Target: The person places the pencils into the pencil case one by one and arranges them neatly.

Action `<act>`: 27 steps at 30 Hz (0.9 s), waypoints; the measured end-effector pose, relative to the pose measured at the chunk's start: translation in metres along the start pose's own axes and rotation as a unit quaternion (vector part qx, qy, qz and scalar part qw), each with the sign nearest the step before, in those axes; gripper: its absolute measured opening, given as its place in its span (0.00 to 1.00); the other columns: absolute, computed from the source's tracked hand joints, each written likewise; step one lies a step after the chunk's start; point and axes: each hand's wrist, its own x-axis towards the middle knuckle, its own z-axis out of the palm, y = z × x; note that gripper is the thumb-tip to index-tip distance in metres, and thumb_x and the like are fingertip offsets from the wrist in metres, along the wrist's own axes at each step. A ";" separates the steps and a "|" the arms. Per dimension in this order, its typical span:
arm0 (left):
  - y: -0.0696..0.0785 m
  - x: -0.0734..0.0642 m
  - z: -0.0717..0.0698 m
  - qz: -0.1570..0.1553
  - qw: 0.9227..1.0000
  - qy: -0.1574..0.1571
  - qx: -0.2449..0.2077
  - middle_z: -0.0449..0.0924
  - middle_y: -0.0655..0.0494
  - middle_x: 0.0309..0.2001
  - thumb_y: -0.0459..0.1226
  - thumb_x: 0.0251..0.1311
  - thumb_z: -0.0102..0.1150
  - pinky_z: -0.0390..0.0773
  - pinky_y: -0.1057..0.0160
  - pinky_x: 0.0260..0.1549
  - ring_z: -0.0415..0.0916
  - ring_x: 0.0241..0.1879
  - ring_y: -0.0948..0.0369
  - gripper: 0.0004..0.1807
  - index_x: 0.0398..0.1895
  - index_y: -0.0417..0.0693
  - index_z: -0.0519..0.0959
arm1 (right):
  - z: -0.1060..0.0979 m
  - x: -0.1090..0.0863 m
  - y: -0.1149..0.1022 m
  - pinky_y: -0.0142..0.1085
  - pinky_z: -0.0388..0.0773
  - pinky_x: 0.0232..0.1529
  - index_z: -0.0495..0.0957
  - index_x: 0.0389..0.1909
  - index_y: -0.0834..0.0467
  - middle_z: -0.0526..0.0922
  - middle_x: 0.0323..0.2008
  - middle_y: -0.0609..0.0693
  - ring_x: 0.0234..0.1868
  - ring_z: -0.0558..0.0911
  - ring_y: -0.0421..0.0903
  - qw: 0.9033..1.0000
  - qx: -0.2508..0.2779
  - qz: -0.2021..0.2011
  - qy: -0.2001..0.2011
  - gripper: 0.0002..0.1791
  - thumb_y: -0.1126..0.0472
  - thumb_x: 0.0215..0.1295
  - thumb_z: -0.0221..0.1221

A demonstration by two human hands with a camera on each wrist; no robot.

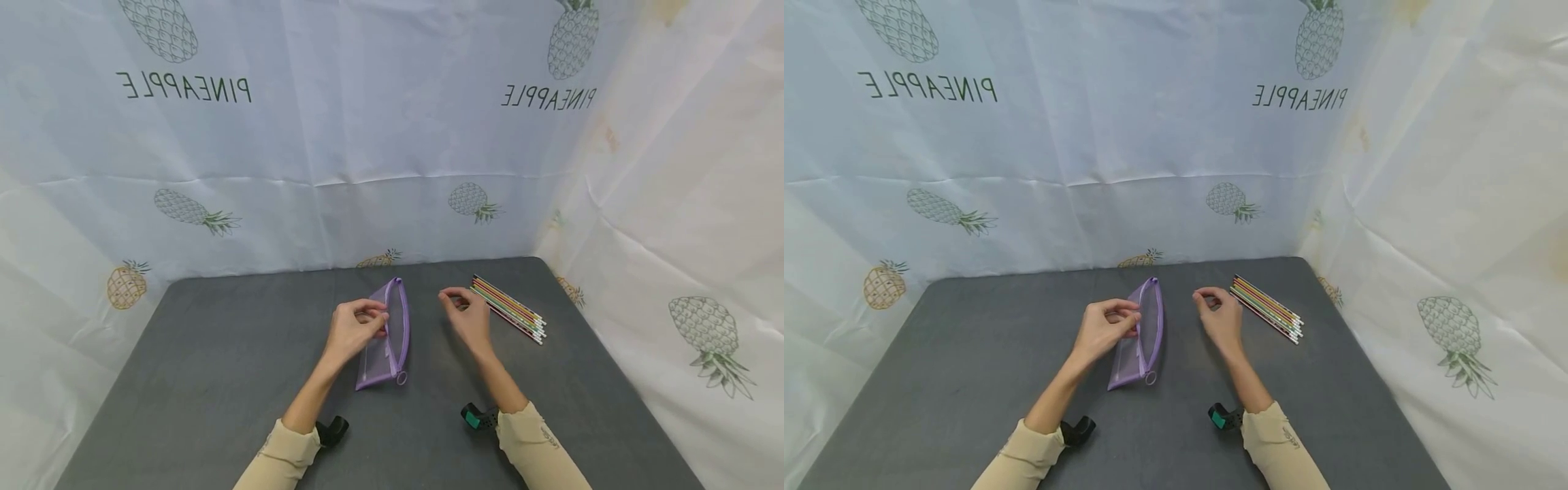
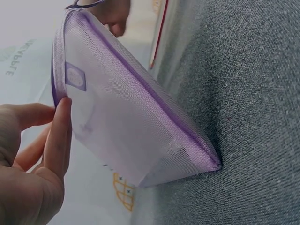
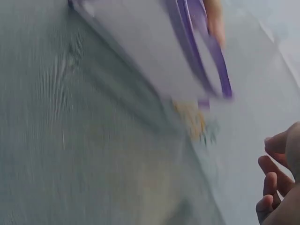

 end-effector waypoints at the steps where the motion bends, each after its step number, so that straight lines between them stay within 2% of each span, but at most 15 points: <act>1: 0.000 0.000 0.000 0.000 1.000 0.000 0.001 0.89 0.38 0.37 0.27 0.66 0.71 0.97 0.61 0.32 0.90 0.27 0.62 0.13 0.51 0.26 0.87 | -0.005 0.002 0.009 0.24 0.76 0.35 0.92 0.43 0.57 0.93 0.41 0.57 0.36 0.81 0.39 1.000 -0.010 -0.002 0.006 0.06 0.60 0.70 0.73; 7: -0.002 -0.003 -0.002 -0.007 1.000 0.001 0.008 0.88 0.39 0.37 0.26 0.65 0.70 0.97 0.61 0.32 0.90 0.28 0.61 0.13 0.51 0.28 0.87 | -0.025 0.005 0.055 0.30 0.76 0.37 0.91 0.43 0.63 0.93 0.40 0.60 0.35 0.85 0.54 0.995 -0.079 -0.027 0.055 0.07 0.64 0.68 0.74; 12: -0.002 -0.004 -0.002 -0.014 1.000 -0.004 0.007 0.88 0.40 0.38 0.27 0.66 0.71 0.97 0.61 0.33 0.89 0.28 0.64 0.13 0.52 0.29 0.87 | -0.041 0.006 0.076 0.40 0.79 0.38 0.90 0.42 0.65 0.92 0.40 0.62 0.36 0.85 0.60 0.990 -0.118 -0.028 0.070 0.07 0.67 0.67 0.72; 18: -0.001 -0.004 -0.005 -0.013 1.000 -0.003 0.001 0.88 0.39 0.38 0.26 0.66 0.70 0.97 0.61 0.34 0.89 0.28 0.64 0.14 0.52 0.27 0.86 | -0.054 0.009 0.083 0.57 0.80 0.46 0.89 0.43 0.67 0.91 0.44 0.68 0.38 0.85 0.65 0.986 -0.153 -0.031 0.065 0.08 0.68 0.66 0.73; 22: -0.001 -0.003 -0.007 -0.015 1.000 -0.003 0.000 0.87 0.39 0.38 0.26 0.67 0.70 0.97 0.60 0.34 0.90 0.29 0.63 0.14 0.53 0.28 0.86 | -0.062 0.011 0.086 0.59 0.77 0.47 0.89 0.46 0.67 0.90 0.48 0.70 0.43 0.83 0.68 0.981 -0.188 -0.027 0.044 0.10 0.67 0.66 0.73; 27: 0.000 -0.001 -0.007 -0.008 1.000 -0.007 0.000 0.87 0.39 0.38 0.27 0.67 0.70 0.97 0.61 0.34 0.89 0.29 0.64 0.14 0.53 0.27 0.86 | -0.075 0.013 0.095 0.63 0.79 0.56 0.90 0.49 0.65 0.90 0.48 0.68 0.51 0.83 0.70 0.973 -0.229 -0.016 0.007 0.11 0.66 0.68 0.72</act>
